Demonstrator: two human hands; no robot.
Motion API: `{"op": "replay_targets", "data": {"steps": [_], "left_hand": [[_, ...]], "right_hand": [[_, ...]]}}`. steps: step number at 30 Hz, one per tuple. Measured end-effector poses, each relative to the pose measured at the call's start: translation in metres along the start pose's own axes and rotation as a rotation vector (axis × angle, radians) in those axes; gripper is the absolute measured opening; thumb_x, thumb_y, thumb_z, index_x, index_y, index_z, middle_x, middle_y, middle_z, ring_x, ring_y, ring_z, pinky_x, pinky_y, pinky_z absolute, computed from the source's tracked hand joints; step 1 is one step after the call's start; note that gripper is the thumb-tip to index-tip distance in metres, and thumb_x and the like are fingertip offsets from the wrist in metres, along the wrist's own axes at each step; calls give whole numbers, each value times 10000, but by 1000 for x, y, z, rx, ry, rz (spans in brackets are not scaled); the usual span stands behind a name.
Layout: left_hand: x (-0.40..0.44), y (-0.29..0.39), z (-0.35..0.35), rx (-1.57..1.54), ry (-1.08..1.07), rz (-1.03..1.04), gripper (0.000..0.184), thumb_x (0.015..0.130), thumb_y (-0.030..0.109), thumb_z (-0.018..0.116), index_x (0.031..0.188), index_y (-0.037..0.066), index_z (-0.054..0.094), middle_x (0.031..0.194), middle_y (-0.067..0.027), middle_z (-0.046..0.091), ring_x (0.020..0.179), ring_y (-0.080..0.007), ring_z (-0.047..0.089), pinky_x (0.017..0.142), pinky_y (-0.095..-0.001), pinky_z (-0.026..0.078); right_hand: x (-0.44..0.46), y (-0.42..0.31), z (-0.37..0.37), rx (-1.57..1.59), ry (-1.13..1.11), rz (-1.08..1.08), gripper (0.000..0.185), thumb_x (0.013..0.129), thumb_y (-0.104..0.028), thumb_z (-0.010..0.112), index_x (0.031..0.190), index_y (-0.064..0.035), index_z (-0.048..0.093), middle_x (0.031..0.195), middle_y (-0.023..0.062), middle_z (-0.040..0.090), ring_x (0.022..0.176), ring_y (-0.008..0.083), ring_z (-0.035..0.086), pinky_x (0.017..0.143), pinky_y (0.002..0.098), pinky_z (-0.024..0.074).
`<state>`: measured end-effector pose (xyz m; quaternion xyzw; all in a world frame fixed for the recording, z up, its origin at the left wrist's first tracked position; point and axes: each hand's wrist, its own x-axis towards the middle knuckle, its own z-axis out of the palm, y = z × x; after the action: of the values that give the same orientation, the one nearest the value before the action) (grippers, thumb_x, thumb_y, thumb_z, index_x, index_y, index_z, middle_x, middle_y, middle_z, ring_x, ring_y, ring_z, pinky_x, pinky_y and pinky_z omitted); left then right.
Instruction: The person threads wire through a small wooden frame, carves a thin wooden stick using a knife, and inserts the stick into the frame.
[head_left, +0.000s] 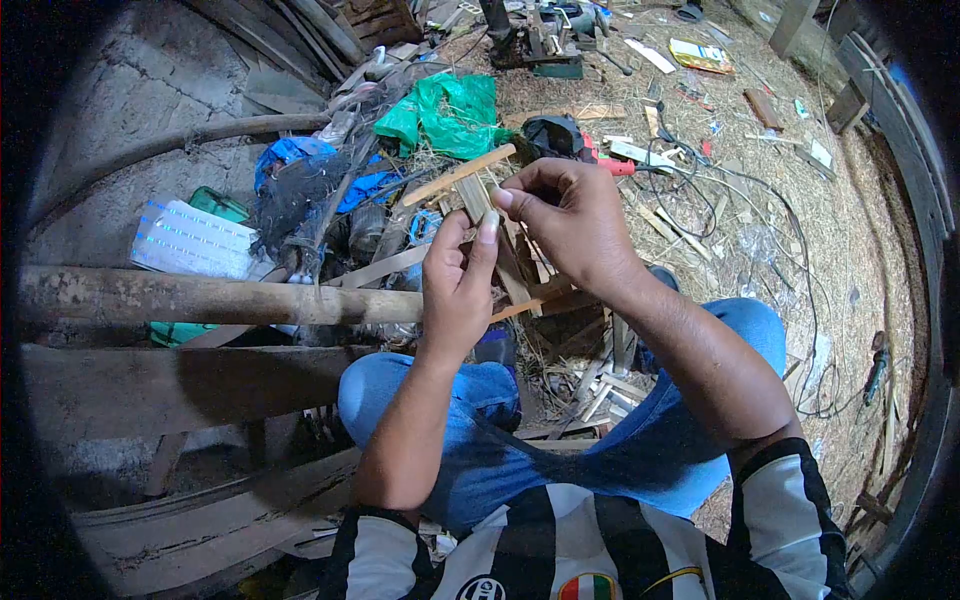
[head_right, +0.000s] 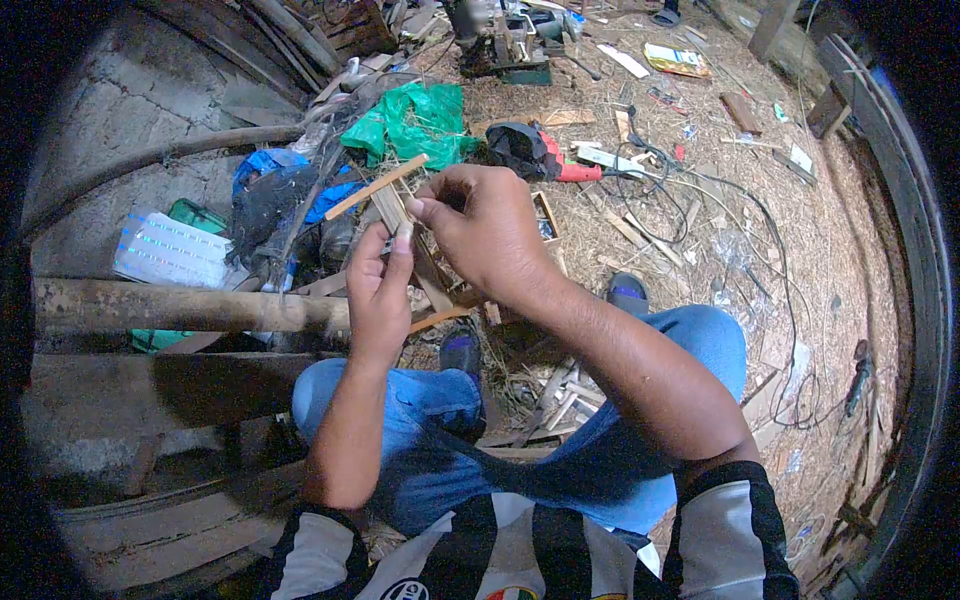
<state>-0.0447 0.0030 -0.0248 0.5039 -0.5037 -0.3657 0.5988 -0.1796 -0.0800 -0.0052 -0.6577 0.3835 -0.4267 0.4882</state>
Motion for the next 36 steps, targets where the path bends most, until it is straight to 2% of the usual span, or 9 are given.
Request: {"op": "replay_targets", "data": {"steps": [2,4,6,8,9,16,23,26,36], "left_hand": [[0,1,0,-4,17,-9,288,1077,235,543,1227,-6,594,1049,-48,686,903,-68,630,770,-248,513],[2,3,-1,104,34,47,282,1075,250,548,1216,9,592,1031,-40,681,871,-67,630,738,-250,519],[2,3,-4,95,41,46,278,1075,256,550,1207,15,591,1023,-37,678,868,-63,627,733,-244,515],[2,5,-5,86,51,45,274,1074,262,551,1199,21,591,1016,-34,674,865,-59,623,728,-238,510],[2,7,-5,66,63,50,267,1073,264,553,1185,25,592,999,-30,671,860,-55,618,722,-231,504],[-8,12,-27,91,65,89,256,1063,258,571,1148,17,592,938,2,649,843,-54,589,726,-234,481],[-64,55,-52,-279,289,253,530,1052,305,541,1452,0,373,1171,-132,613,926,-191,664,756,-314,572],[-106,68,-78,-5,405,273,380,1018,116,596,1350,-37,492,1043,-137,657,765,-179,675,703,-291,566],[-201,89,-116,591,729,-188,210,975,143,705,1076,-39,737,873,-62,743,793,-67,625,733,-248,510]], "right_hand": [[-1,-2,0,20,-9,15,164,855,-114,740,923,35,740,825,208,733,757,289,743,716,387,565],[-6,-3,0,-114,-18,-82,149,911,-90,744,963,45,706,775,56,707,708,64,618,635,264,502],[-12,-7,0,-93,-33,-89,137,927,-84,725,976,41,699,772,62,697,699,64,616,623,270,499],[-16,-8,2,-98,20,-172,139,861,-101,730,940,13,721,850,223,708,812,376,714,719,432,548],[-18,-6,4,-76,17,-167,131,862,-94,731,946,4,714,849,214,700,814,387,703,716,438,541],[-29,-18,9,-94,31,-292,102,854,-76,742,922,-8,710,810,186,687,746,355,687,672,421,533],[-61,-57,23,-88,-194,-324,89,869,-75,744,909,1,721,851,170,716,765,318,719,664,390,542],[-81,-72,36,-38,-369,-250,88,878,-75,738,907,7,729,837,173,720,751,318,722,669,386,544],[-147,-71,100,-83,-683,97,107,871,-85,715,942,-14,751,879,207,731,816,369,730,737,419,561]]}}
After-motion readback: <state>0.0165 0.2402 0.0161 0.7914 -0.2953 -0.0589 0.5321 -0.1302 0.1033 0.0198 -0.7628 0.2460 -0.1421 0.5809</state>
